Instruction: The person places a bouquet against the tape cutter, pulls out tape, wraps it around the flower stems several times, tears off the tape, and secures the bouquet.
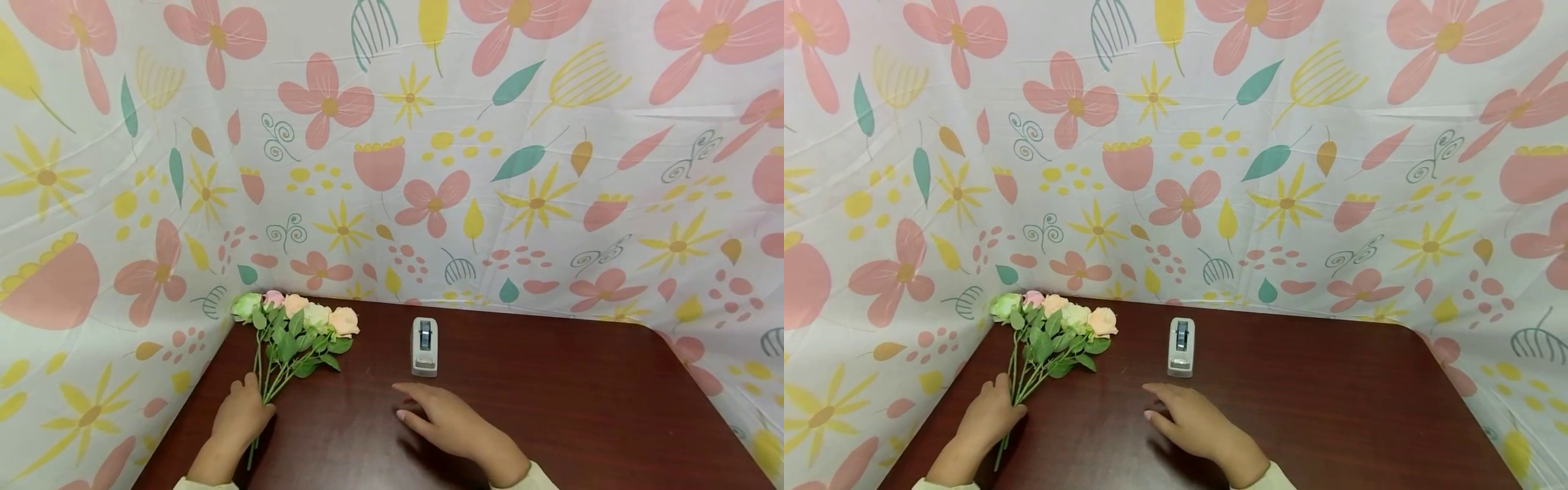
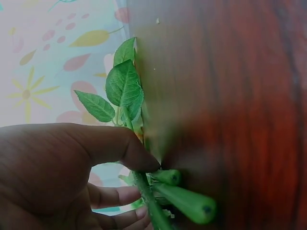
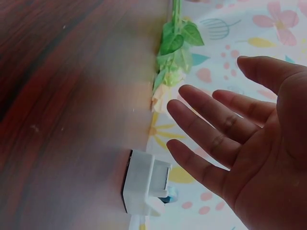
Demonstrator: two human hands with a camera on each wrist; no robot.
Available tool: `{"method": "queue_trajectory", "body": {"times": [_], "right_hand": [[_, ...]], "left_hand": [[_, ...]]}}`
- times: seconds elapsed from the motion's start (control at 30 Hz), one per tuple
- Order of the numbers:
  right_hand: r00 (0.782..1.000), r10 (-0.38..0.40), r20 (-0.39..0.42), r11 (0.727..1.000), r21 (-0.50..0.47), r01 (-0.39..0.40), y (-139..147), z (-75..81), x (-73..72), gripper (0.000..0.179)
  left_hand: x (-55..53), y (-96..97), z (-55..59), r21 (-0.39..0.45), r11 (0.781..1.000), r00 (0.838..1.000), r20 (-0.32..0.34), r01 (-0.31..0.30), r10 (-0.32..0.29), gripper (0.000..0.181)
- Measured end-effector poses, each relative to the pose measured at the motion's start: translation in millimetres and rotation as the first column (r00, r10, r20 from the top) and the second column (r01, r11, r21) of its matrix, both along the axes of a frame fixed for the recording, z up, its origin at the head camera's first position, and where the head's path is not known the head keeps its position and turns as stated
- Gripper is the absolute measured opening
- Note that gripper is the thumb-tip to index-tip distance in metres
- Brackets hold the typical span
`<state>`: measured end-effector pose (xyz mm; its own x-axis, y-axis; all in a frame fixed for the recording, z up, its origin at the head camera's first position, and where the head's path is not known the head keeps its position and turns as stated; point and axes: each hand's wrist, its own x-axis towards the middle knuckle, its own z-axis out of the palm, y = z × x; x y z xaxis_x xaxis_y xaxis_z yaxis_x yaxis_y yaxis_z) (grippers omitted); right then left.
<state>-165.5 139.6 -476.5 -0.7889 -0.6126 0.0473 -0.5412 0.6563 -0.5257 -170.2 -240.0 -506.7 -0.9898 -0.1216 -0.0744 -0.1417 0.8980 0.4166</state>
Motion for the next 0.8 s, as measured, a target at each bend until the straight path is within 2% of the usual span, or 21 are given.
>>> {"method": "queue_trajectory", "body": {"times": [0.17, 0.37, 0.6, 0.7, 0.8], "right_hand": [[1.000, 0.015, 0.025, 1.000, -0.016, -0.015, -3.1, -0.3, -1.5, 0.050], [0.998, 0.027, 0.057, 0.999, -0.023, -0.026, -5.3, -0.9, -1.9, 0.051], [0.998, 0.032, 0.048, 0.999, -0.024, -0.031, -7.3, -1.5, -0.4, 0.051], [0.998, 0.029, 0.052, 0.999, -0.015, -0.028, -7.2, -2.2, -0.3, 0.052], [0.997, 0.030, 0.066, 0.999, -0.012, -0.030, -6.9, -2.6, -0.6, 0.053]], "left_hand": [[-3.3, -1.2, -2.0, 0.003, 1.000, 1.000, 0.016, 0.025, -0.025, 0.063], [-7.2, -3.6, -1.0, 0.055, 0.998, 0.997, 0.069, 0.039, -0.043, 0.065], [-8.0, -7.7, -3.2, 0.197, 0.980, 0.995, 0.096, -0.011, -0.008, 0.033], [-7.3, -8.5, -5.9, 0.246, 0.969, 0.995, 0.099, -0.037, 0.012, 0.033], [-6.6, -8.6, -6.3, 0.283, 0.957, 0.995, 0.091, -0.061, 0.036, 0.040]]}}
